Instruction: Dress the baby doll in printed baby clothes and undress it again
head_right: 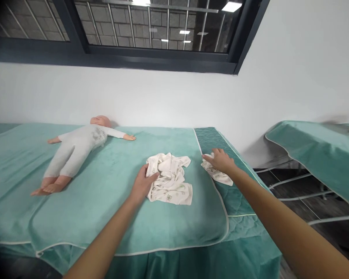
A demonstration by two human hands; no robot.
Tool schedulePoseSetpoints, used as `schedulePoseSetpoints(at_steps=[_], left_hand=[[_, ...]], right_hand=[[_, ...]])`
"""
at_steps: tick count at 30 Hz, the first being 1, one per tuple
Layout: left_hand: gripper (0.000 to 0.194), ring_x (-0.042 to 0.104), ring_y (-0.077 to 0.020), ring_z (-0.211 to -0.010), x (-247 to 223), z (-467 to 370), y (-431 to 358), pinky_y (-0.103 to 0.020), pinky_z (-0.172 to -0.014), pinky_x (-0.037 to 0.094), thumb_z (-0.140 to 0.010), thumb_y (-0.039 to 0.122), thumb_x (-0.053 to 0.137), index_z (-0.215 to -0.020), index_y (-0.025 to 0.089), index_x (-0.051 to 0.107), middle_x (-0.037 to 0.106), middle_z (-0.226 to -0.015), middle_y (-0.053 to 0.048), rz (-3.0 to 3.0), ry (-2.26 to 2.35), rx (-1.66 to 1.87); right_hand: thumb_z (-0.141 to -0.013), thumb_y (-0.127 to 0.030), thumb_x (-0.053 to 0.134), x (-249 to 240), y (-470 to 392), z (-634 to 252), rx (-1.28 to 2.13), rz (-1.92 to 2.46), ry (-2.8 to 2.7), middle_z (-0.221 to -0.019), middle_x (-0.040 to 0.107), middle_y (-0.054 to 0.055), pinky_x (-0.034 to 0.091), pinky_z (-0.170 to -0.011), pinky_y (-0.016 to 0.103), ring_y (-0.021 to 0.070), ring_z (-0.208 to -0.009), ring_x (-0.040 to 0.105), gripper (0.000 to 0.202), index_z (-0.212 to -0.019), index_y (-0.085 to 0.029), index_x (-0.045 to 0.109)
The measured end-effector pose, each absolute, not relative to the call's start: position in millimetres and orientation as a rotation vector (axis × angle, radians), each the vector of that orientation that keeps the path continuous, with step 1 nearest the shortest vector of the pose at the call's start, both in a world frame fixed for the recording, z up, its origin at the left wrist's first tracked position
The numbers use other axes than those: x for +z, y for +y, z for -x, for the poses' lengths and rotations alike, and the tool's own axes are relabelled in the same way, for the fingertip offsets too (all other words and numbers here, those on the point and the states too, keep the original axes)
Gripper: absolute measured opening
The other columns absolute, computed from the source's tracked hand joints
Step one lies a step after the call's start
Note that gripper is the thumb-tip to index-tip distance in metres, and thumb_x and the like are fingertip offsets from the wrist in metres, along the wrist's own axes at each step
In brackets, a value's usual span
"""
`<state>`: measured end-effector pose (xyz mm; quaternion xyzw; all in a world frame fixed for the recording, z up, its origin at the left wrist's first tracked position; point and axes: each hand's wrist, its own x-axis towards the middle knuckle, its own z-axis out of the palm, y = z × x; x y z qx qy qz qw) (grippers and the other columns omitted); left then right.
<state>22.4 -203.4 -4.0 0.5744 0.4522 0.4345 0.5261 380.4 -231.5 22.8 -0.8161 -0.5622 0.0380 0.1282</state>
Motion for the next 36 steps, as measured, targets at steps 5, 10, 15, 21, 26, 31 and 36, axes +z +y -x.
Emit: schedulePoseSetpoints(at_steps=[5,10,15,21,26,31,36], left_hand=[[0.054,0.065,-0.0255,-0.099,27,-34,-182,-0.036,-0.085,0.051,-0.065,0.032,0.078,-0.111,0.014,0.059,0.068,-0.113,-0.012,-1.282,1.043,0.882],[0.037,0.065,-0.0213,-0.085,111,-27,-187,-0.029,-0.07,0.049,-0.069,0.028,0.07,-0.103,0.017,0.063,0.069,-0.096,-0.005,-1.555,0.743,0.758],[0.029,0.063,-0.0213,-0.085,186,-7,-203,-0.027,-0.067,0.046,-0.077,0.027,0.059,-0.104,0.021,0.063,0.066,-0.094,-0.002,-2.045,0.777,0.755],[0.048,0.063,-0.0252,-0.088,200,16,-203,-0.034,-0.073,0.044,-0.077,0.017,0.055,-0.125,0.026,0.054,0.062,-0.119,-0.005,-2.758,1.201,0.819],[0.035,0.062,-0.0265,-0.095,191,35,-198,-0.036,-0.08,0.045,-0.084,0.016,0.046,-0.115,0.024,0.058,0.065,-0.114,-0.006,-2.664,1.393,0.996],[0.031,0.061,-0.0232,-0.102,185,54,-198,-0.032,-0.084,0.046,-0.088,0.021,0.043,-0.112,0.023,0.062,0.068,-0.113,-0.003,-2.409,1.223,1.104],[0.034,0.06,-0.0214,-0.106,182,63,-200,-0.029,-0.09,0.044,-0.09,0.026,0.041,-0.112,0.023,0.067,0.069,-0.111,-0.001,-2.238,1.176,1.175]], right_hand=[[-0.09,-0.064,0.046,74,-219,-328,0.152,2.101,-1.698,-0.147,0.046,0.018,0.04,-0.107,0.045,0.0329,-0.134,0.046,0.067,-0.14,-0.018,0.046],[-0.087,-0.038,0.061,122,-218,-245,0.32,1.383,-2.161,-0.141,0.055,0.006,0.042,-0.104,0.038,0.025,-0.127,0.053,0.049,-0.134,-0.027,0.051],[-0.083,-0.022,0.058,166,-216,-209,0.281,1.228,-2.037,-0.097,0.071,0.0,0.045,-0.078,0.028,0.0179,-0.089,0.063,0.021,-0.103,-0.023,0.066],[-0.083,-0.018,0.049,209,-228,-216,0.068,1.364,-2.092,-0.084,0.07,-0.002,0.037,-0.064,0.025,0.0158,-0.074,0.059,0.023,-0.095,-0.023,0.068],[-0.086,-0.018,0.044,210,-246,-229,-0.151,1.506,-2.012,-0.099,0.072,0.001,0.041,-0.07,0.028,0.0214,-0.087,0.062,0.031,-0.106,-0.025,0.067],[-0.085,-0.019,0.043,189,-262,-249,0.01,1.57,-1.728,-0.098,0.072,0.002,0.045,-0.069,0.029,0.02,-0.083,0.063,0.03,-0.101,-0.025,0.068],[-0.08,-0.024,0.049,176,-271,-273,0.079,1.677,-1.529,-0.097,0.072,0.003,0.048,-0.068,0.03,0.0218,-0.085,0.063,0.027,-0.097,-0.026,0.07]])
